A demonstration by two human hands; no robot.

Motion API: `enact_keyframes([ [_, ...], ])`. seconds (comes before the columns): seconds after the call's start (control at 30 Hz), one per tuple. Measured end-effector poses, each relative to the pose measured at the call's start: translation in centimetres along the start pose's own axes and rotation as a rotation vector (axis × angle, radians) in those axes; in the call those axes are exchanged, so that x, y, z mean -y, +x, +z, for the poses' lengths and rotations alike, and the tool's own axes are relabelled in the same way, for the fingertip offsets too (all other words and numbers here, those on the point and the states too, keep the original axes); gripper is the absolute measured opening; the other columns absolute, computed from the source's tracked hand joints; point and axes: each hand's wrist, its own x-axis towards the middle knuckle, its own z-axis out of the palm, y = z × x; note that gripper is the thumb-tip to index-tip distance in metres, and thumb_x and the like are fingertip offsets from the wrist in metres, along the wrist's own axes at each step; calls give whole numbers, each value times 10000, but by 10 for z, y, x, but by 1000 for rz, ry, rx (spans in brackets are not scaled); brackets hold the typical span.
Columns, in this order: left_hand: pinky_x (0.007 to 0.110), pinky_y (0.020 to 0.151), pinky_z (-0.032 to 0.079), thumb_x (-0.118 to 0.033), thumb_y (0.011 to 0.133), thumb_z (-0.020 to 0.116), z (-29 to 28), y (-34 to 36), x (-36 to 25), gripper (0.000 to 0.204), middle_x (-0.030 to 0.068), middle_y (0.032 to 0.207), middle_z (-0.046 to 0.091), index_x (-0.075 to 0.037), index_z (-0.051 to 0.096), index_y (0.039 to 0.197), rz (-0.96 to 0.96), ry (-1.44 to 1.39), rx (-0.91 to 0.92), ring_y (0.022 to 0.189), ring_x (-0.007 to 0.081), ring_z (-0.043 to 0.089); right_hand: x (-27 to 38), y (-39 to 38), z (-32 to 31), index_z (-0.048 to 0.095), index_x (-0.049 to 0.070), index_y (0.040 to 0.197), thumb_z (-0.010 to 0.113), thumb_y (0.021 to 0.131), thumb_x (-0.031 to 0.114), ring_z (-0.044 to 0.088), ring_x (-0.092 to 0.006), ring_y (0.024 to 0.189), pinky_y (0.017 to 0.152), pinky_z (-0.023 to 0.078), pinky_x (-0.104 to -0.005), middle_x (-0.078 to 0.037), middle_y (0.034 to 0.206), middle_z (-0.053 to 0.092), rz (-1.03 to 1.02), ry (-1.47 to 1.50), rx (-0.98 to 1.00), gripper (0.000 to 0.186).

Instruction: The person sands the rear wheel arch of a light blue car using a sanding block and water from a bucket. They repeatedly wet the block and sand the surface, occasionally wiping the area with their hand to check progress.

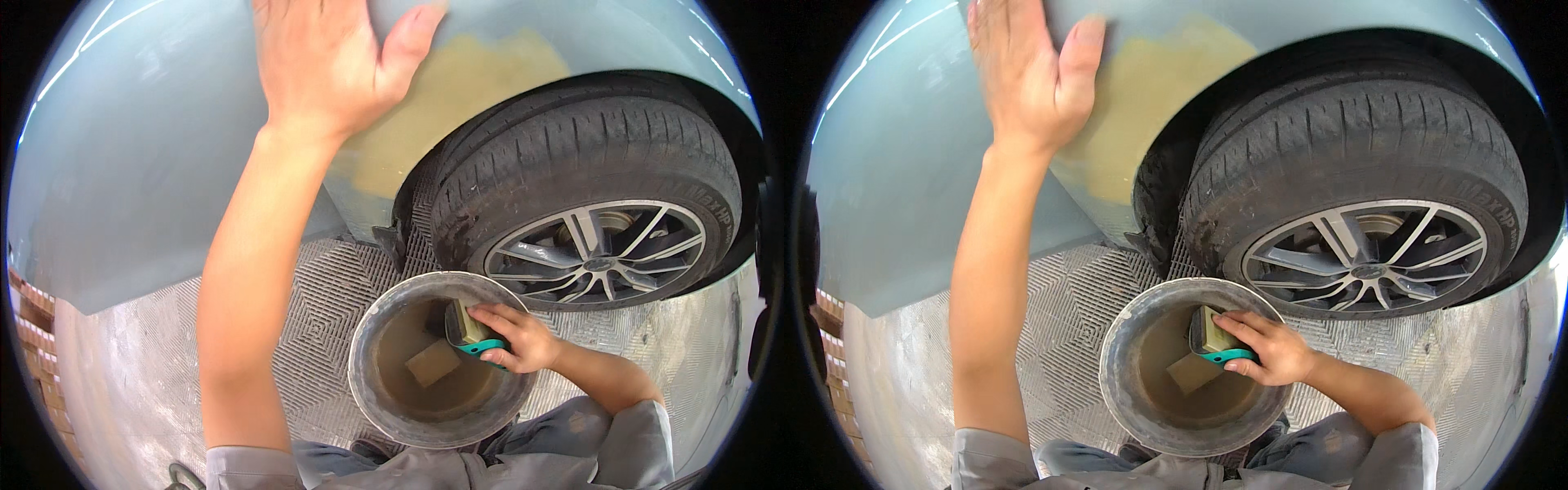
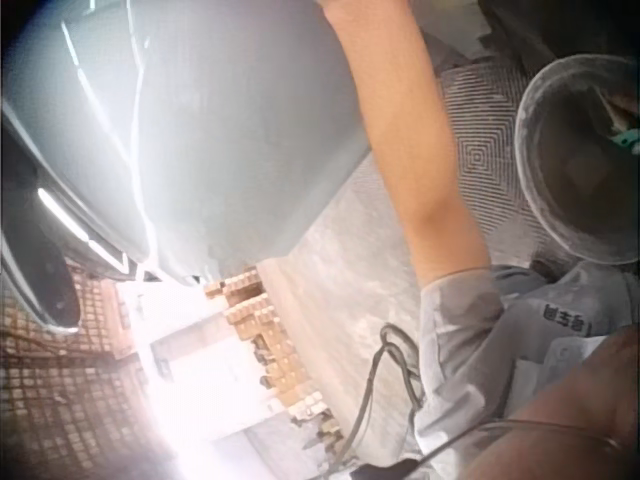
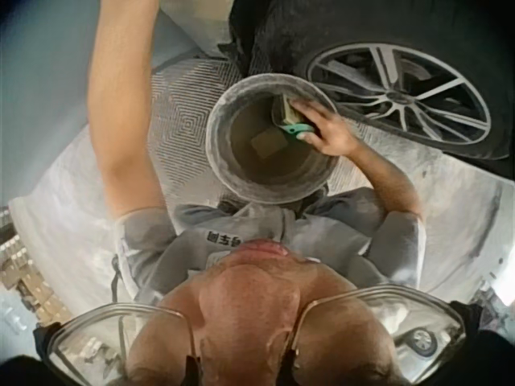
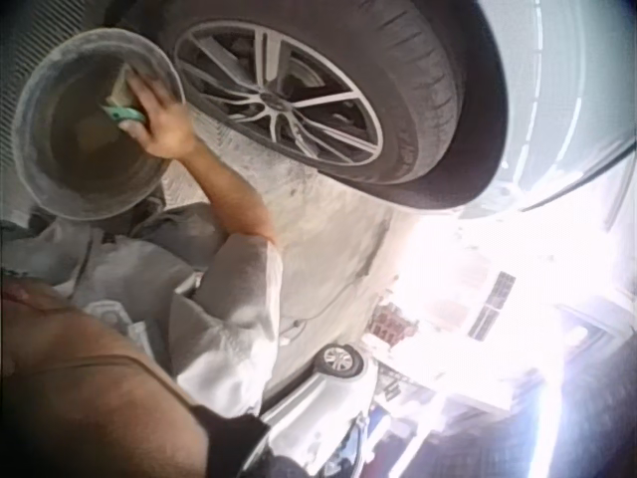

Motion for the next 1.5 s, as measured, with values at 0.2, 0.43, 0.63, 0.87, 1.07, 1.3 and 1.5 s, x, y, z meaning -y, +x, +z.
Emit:
enact_keyframes([
  [0.2,521,1147,168,-530,918,436,2,-48,-6,845,287,1523,236,88,238,1459,32,-56,-32,1417,453,215,-2,3,2,481,48,1355,708,826,361,624,-373,1031,808,551,-398,-206,1244,562,9,71,-38,655],
  [0.43,533,1146,125,-669,920,283,6,-96,-22,921,312,1510,250,81,269,1455,-109,-70,3,1419,450,226,2,5,1,499,42,1338,728,807,352,636,-369,1020,828,548,-395,-209,1223,584,-8,44,-42,656],
  [0.63,564,1139,127,-641,929,313,8,-154,-31,906,344,1497,236,87,232,1461,-144,-76,95,1409,487,210,-1,6,3,522,18,1309,751,790,316,637,-371,1018,843,541,-390,-223,1191,599,-15,104,-76,640],
  [0.87,583,1136,105,-623,922,358,-2,-189,-42,920,350,1509,188,95,180,1468,-103,-21,187,1418,489,174,-3,4,4,529,6,1294,738,805,330,637,-382,1015,861,532,-389,-240,1150,618,-19,109,-107,622],
  [1.07,582,1132,92,-598,907,401,-12,-89,-28,925,333,1525,162,106,179,1465,-250,-88,176,1425,481,156,-4,2,4,526,-5,1294,735,808,316,634,-384,1027,876,526,-393,-246,1149,617,-3,100,-104,619],
  [1.3,566,1137,114,-552,920,410,-7,-10,4,884,302,1537,175,101,178,1469,-125,-37,27,1422,469,180,-4,1,3,536,-18,1281,738,803,309,642,-385,1009,870,524,-391,-249,1127,626,-17,150,-126,613],
  [1.5,578,1122,138,-650,891,385,-5,-44,-8,952,323,1514,224,102,240,1456,-201,-112,-13,1419,466,204,0,1,0,544,-10,1276,743,799,323,646,-380,1006,867,526,-384,-244,1114,634,32,162,-102,614],
])
